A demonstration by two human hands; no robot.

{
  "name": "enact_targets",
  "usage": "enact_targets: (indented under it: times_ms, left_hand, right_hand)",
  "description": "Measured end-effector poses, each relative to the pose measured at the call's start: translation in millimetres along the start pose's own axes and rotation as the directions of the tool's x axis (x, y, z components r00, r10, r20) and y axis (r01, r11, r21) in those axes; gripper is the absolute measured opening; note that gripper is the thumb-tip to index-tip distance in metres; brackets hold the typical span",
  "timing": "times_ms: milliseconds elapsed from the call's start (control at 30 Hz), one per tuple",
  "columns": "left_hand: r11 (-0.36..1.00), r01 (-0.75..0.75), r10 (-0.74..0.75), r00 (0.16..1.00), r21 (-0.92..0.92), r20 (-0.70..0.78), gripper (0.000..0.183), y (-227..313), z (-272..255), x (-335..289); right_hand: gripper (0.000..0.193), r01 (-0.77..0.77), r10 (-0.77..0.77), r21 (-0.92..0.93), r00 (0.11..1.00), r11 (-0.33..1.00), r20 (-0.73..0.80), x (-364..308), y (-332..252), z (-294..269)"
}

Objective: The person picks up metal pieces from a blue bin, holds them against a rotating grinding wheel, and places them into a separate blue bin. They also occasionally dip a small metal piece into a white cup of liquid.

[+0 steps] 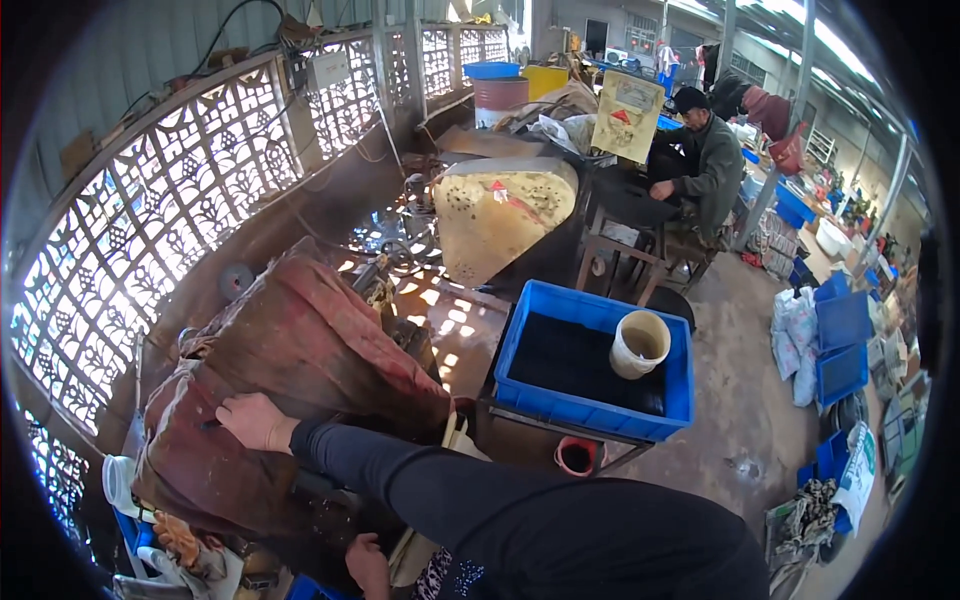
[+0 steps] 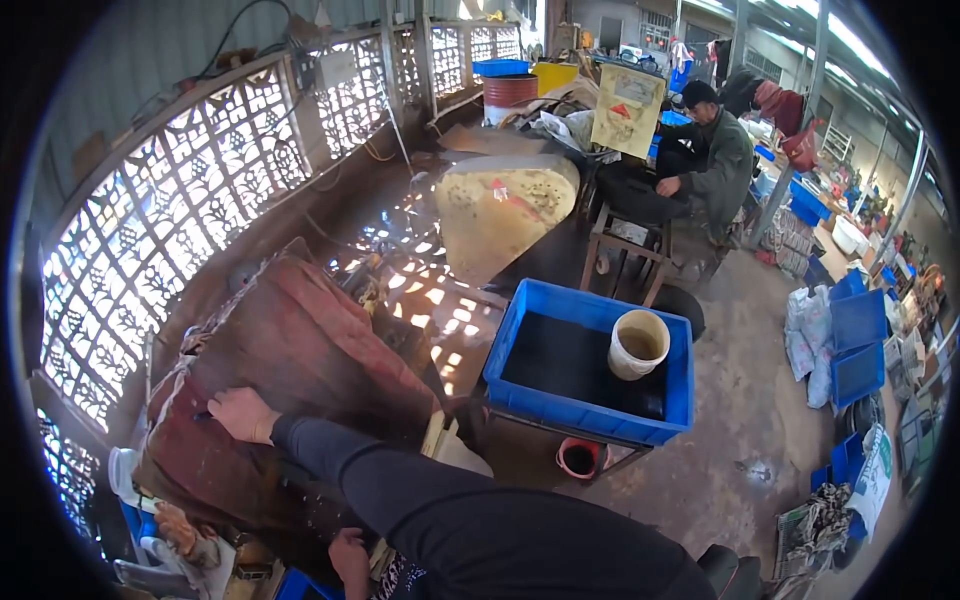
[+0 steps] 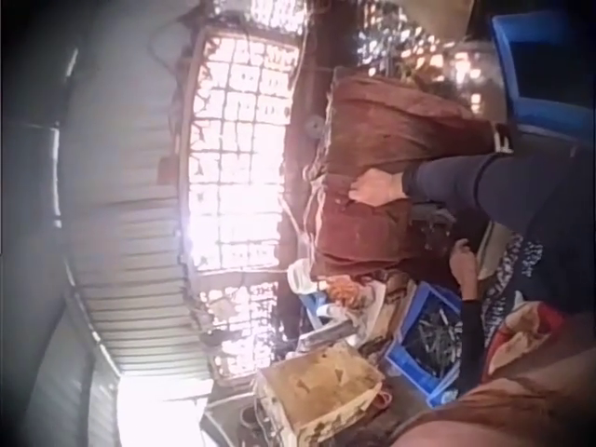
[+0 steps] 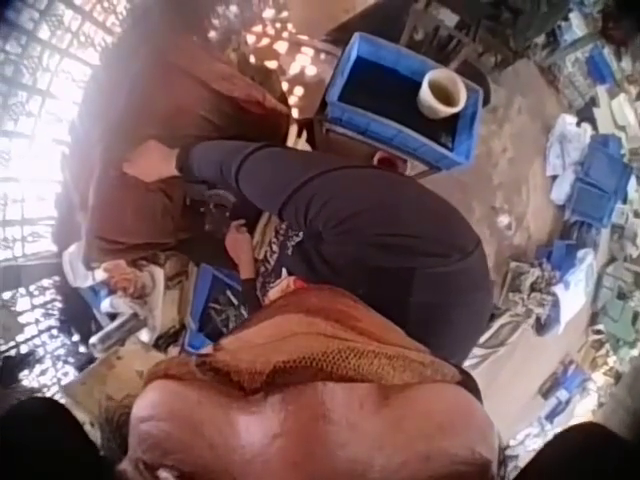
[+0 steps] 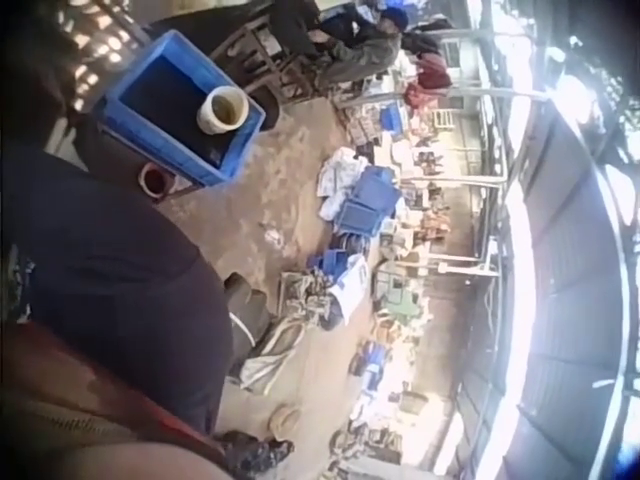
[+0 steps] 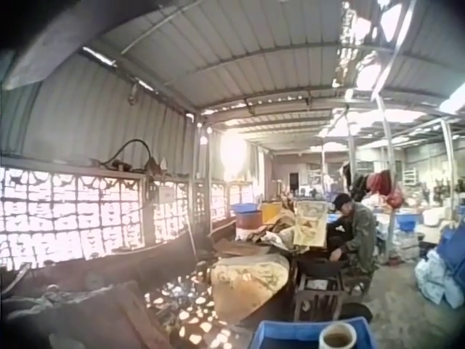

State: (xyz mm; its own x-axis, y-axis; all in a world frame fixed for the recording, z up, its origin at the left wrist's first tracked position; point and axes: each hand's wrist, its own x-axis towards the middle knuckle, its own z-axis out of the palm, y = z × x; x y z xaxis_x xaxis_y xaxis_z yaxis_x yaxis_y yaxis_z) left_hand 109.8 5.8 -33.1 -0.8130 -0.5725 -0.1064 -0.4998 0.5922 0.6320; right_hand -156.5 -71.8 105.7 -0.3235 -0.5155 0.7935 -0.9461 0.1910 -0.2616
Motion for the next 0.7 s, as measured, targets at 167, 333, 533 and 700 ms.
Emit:
enact_targets:
  times_ms: [167, 333, 533, 700]
  left_hand:
    - [0.998, -0.022, 0.024, 0.999, 0.059, -0.044, 0.02, 4, 3, 0]
    - [0.991, -0.128, 0.117, 0.963, -0.031, -0.243, 0.022, -1, 9, 5]
    - [0.88, -0.06, -0.061, 0.97, -0.472, -0.237, 0.028, -26, 2, 2]
    - [0.878, -0.152, 0.0, 0.948, -0.454, -0.317, 0.033, -16, -24, 10]
  right_hand:
    - [0.01, -0.016, 0.016, -0.045, 1.0, 0.999, -0.007, -4, 2, -4]
    - [0.012, -0.06, 0.06, -0.054, 0.998, 0.997, 0.012, -4, 1, -17]
    - [0.017, -0.021, 0.006, 0.097, 0.989, 0.995, 0.148, -42, -24, -74]
    - [0.022, 0.132, -0.185, 0.244, 0.961, 0.961, 0.208, -112, -36, -143]
